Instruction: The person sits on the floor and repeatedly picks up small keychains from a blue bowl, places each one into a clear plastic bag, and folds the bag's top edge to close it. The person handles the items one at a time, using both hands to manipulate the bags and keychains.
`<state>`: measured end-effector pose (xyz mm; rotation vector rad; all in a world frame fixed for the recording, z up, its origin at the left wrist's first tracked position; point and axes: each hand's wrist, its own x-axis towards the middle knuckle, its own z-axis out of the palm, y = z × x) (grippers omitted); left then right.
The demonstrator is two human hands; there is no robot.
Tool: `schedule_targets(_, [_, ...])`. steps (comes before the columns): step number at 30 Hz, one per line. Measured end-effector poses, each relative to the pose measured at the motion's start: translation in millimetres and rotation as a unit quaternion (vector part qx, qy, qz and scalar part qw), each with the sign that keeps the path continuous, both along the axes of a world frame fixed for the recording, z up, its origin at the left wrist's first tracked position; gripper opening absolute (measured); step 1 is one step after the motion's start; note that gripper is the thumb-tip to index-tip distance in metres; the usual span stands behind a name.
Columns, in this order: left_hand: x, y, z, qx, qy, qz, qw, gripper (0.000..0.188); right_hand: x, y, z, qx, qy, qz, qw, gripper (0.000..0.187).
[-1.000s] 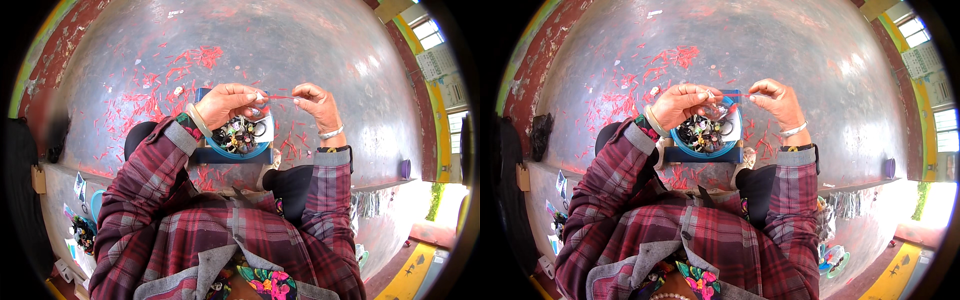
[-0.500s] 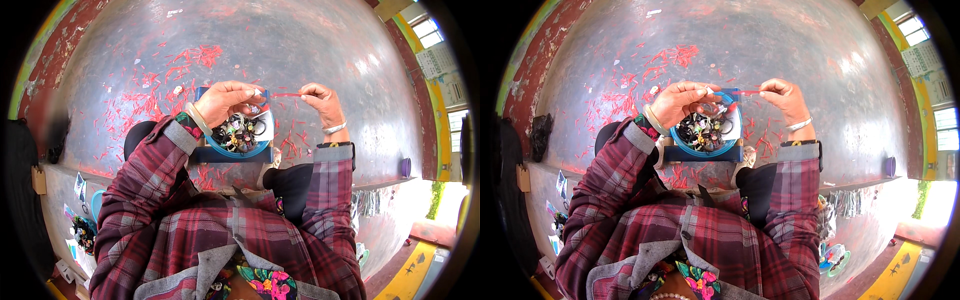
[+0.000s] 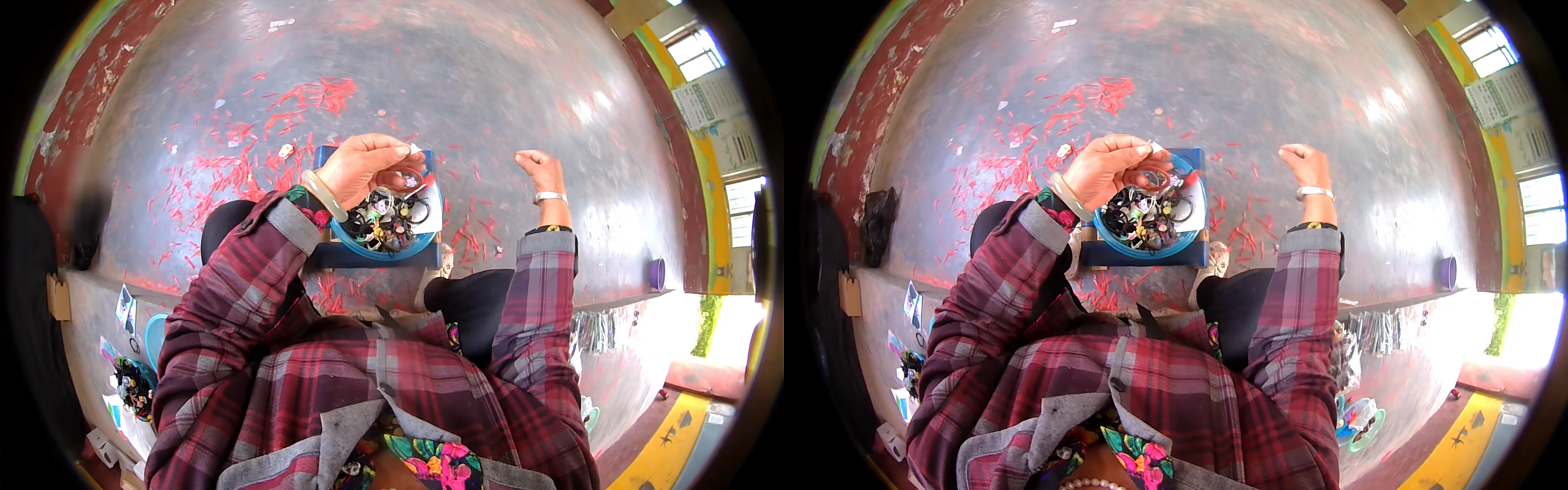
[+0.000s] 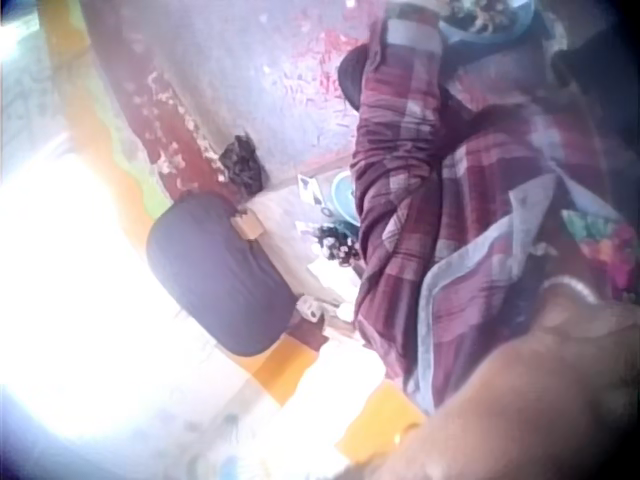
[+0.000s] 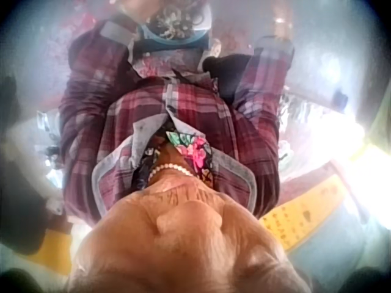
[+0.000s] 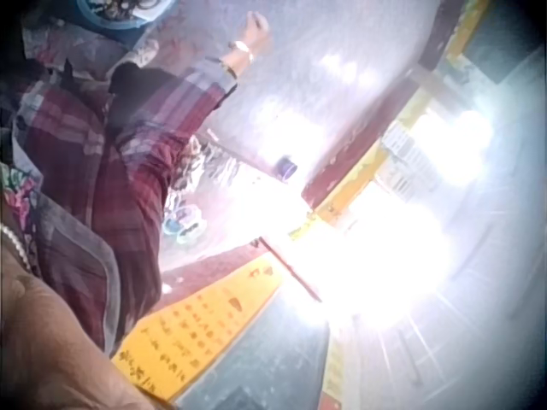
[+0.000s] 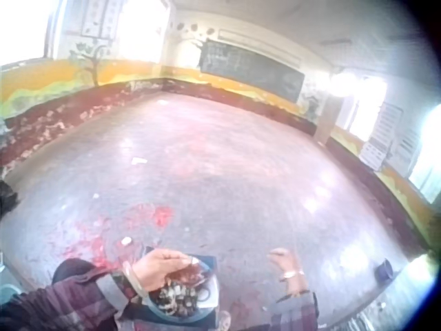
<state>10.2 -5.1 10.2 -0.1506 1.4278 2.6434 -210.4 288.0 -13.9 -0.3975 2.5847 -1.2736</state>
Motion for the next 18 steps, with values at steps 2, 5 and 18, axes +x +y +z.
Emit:
schedule_targets(2, [1,1,1,0.017,0.001,0.02,1.0,0.022,20,-25,13,-0.069,-0.043,0.041,0.996,0.024])
schedule_targets(5, [-3,2,-6,0.039,0.007,0.043,0.998,0.021,65,-65,29,-0.205,-0.119,0.116,0.964,0.027])
schedule_targets(18, [-3,8,-4,0.075,0.011,0.087,0.993,0.02,114,-118,22,-0.272,-0.103,0.162,0.943,0.014])
